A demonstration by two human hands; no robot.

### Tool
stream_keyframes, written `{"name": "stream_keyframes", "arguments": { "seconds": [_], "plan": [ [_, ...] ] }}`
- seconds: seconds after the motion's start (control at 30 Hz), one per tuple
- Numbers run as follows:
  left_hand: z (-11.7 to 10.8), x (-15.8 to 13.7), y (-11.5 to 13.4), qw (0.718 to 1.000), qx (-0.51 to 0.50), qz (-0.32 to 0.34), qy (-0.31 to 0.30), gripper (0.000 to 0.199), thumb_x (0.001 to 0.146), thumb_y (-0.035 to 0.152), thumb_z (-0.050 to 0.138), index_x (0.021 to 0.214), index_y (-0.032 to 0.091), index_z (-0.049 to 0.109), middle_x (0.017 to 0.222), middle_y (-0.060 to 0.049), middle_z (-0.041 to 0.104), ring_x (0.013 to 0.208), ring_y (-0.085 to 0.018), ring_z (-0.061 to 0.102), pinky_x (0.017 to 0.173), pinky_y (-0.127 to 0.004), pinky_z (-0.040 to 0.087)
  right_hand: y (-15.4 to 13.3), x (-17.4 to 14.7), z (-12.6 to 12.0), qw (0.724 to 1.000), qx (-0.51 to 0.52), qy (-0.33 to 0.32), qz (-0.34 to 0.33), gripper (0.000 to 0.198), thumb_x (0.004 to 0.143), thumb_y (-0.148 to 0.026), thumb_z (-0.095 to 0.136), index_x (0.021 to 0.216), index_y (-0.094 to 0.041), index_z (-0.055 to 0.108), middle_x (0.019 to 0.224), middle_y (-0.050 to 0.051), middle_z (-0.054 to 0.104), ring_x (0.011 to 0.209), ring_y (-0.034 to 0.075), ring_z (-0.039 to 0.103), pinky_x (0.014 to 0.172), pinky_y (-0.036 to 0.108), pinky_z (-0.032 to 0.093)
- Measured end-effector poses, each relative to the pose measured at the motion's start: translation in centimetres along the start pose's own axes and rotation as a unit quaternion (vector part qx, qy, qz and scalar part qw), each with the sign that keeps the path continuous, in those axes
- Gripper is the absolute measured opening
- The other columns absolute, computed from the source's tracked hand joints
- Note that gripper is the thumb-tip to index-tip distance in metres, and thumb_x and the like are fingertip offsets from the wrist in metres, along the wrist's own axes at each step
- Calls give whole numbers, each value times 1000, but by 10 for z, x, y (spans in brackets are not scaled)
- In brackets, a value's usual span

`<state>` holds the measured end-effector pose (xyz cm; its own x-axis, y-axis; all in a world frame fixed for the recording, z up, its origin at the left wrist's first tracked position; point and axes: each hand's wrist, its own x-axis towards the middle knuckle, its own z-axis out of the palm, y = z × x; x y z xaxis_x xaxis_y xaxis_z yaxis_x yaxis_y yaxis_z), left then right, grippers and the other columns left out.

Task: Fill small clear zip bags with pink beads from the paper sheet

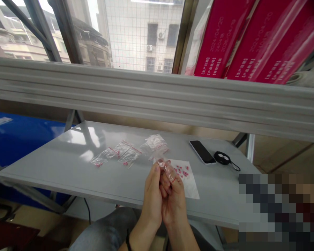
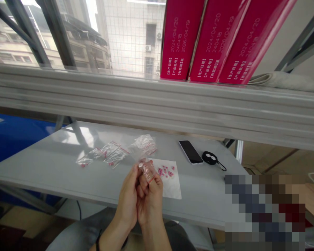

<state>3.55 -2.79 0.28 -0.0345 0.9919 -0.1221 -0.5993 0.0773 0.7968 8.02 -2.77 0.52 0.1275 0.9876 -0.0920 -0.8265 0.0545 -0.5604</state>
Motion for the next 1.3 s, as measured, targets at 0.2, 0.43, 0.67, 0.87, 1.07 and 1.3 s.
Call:
{"name": "stream_keyframes", "arguments": {
  "seconds": [0.2,0.43,0.67,0.87,1.07,1.3],
  "plan": [
    [3,0,5,992,-98,-66,34,51,89,54,64,121,14,70,119,-15,73,110,-26,69,100,-36,51,6,-2,5,993,-117,-1,16,19,77,-33,80,75,-18,69,52,-8,42,46,6,26,41,17,24],
    [3,4,13,949,-255,-138,123,30,91,36,58,96,11,73,87,-9,76,72,-17,72,72,-26,57,5,-1,3,921,-384,-64,-33,20,85,-30,66,74,-16,73,67,1,66,62,14,52,56,24,39],
    [-5,15,17,932,-306,-149,128,16,92,20,56,98,16,70,84,-4,75,61,-12,69,64,-23,56,-3,-7,7,850,-505,-118,-94,24,92,-25,56,72,-18,68,67,-1,64,65,15,54,61,26,39],
    [1,8,28,934,-312,-138,107,25,96,25,55,116,18,68,96,-8,77,72,-17,73,69,-27,60,-11,-11,13,937,-330,-94,-63,33,90,-39,63,66,-18,60,56,-6,43,51,9,33,48,22,26],
    [-2,16,28,947,-302,-82,68,32,101,26,47,128,21,63,128,-15,68,110,-23,71,83,-31,61,-60,45,-20,941,-310,74,-116,35,84,-55,58,77,-21,58,53,-12,26,43,9,13,36,23,15],
    [-12,27,40,968,-230,-24,95,25,100,20,48,112,13,69,112,-17,73,92,-22,75,72,-29,63,-87,116,-66,803,-551,70,-214,35,82,-42,61,56,-22,50,48,-6,41,45,11,35,49,27,22]
  ]
}}
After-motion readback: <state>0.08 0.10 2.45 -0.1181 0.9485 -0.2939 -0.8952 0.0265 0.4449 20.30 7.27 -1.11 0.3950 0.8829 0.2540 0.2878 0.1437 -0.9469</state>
